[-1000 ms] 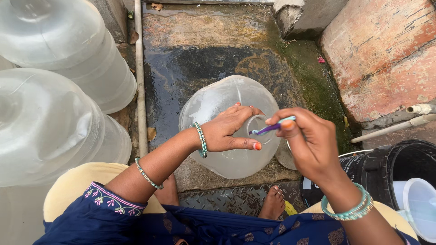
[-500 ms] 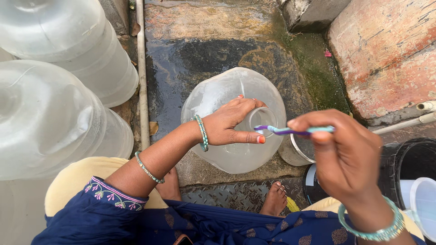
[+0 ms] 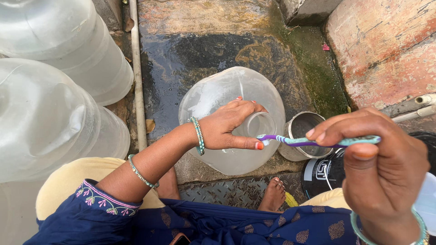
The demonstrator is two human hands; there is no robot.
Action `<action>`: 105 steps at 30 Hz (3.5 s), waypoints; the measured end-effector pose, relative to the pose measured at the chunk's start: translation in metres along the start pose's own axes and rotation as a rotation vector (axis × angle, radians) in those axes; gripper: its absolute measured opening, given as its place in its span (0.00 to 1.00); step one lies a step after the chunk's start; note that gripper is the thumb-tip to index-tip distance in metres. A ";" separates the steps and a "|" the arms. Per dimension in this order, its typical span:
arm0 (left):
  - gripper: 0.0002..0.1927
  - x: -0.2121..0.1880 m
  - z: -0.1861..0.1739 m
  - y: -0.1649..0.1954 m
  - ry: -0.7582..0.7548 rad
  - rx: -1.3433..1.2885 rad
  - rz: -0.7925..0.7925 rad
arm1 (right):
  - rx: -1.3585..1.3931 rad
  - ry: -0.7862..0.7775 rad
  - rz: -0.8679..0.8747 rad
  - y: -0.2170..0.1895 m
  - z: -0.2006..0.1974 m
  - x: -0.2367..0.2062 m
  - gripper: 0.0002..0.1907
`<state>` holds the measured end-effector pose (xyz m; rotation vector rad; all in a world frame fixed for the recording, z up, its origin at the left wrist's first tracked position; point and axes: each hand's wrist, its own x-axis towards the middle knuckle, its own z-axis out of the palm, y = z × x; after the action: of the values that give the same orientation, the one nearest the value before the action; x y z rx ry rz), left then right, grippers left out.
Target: The person cleans a large transparent water dispenser bottle using a toothbrush and a green sponge. They scrub the inside neck and rim with the toothbrush, then wipe the exterior surface with the sponge.
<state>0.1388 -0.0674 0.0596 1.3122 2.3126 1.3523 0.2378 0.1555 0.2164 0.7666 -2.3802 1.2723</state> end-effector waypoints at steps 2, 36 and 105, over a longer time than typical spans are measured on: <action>0.44 0.000 0.001 -0.001 -0.014 -0.004 -0.012 | -0.067 -0.048 -0.011 0.010 0.010 0.001 0.18; 0.41 -0.003 0.005 0.000 0.082 0.037 0.006 | 0.360 -0.040 0.416 0.092 0.053 0.002 0.19; 0.33 0.013 0.005 -0.007 -0.001 -0.272 0.015 | 0.241 0.162 0.143 0.036 -0.013 -0.011 0.16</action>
<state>0.1291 -0.0557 0.0545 1.2451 2.0314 1.6017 0.2257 0.1862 0.1942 0.5410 -2.2120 1.6358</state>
